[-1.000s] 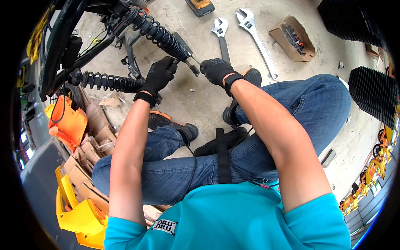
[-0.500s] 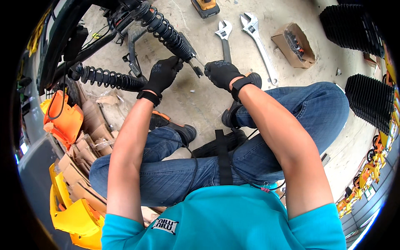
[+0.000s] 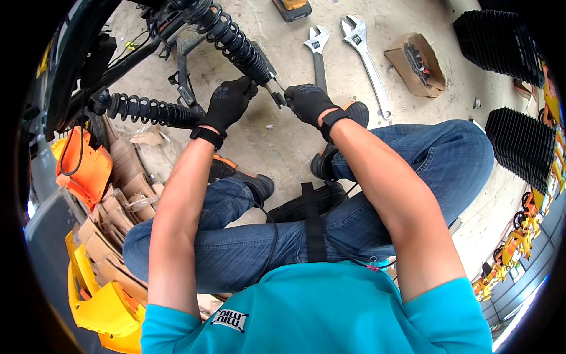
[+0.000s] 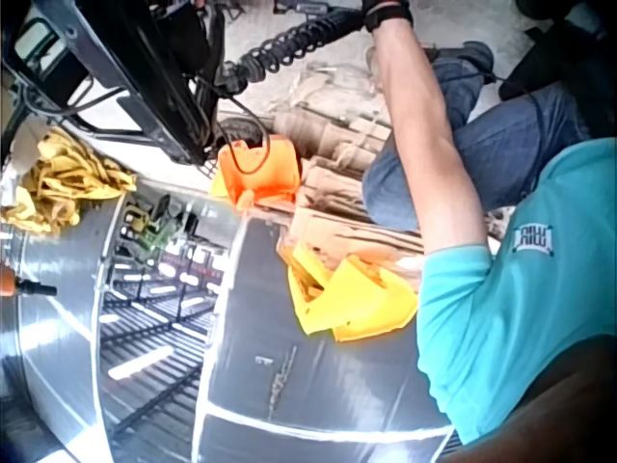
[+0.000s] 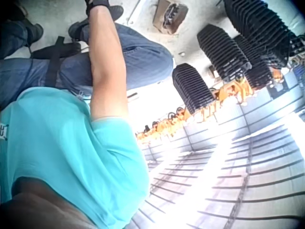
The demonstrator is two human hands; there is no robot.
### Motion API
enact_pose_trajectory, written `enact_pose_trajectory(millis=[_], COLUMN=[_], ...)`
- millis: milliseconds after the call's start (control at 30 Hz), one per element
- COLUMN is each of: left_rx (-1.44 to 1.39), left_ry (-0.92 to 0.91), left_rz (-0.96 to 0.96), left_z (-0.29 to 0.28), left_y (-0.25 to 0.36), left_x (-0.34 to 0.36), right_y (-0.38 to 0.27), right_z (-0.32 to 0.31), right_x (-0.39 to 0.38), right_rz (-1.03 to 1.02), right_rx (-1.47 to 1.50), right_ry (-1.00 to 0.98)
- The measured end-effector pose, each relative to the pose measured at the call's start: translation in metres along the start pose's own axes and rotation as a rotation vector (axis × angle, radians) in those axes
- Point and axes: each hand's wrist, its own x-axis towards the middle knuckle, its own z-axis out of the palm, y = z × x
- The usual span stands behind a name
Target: The person removes a bolt and nut from a rear shock absorber on a motorcycle frame using an impact driver and a wrench.
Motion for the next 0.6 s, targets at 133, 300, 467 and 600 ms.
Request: enact_pose_trajectory(millis=[133,300,467,600], left_rx=[-0.044,-0.052,-0.077,-0.005], left_ry=[0.018,0.019,0.009,0.067], left_rz=[0.017,0.011,0.0,0.014], left_z=[0.003,-0.001,0.001,0.008], left_y=[0.0,0.001,0.003,0.0], left_x=[0.001,0.004,0.001,-0.003], right_y=[0.019,0.028,0.032,0.02], right_z=[0.033,0.037,0.033,0.036], right_x=[0.03,0.053,0.041,0.012], right_rz=[-0.041,-0.138,-0.075,0.037], right_rx=[0.051,0.136,0.093,0.064], right_ry=[0.088,0.087,0.05,0.016])
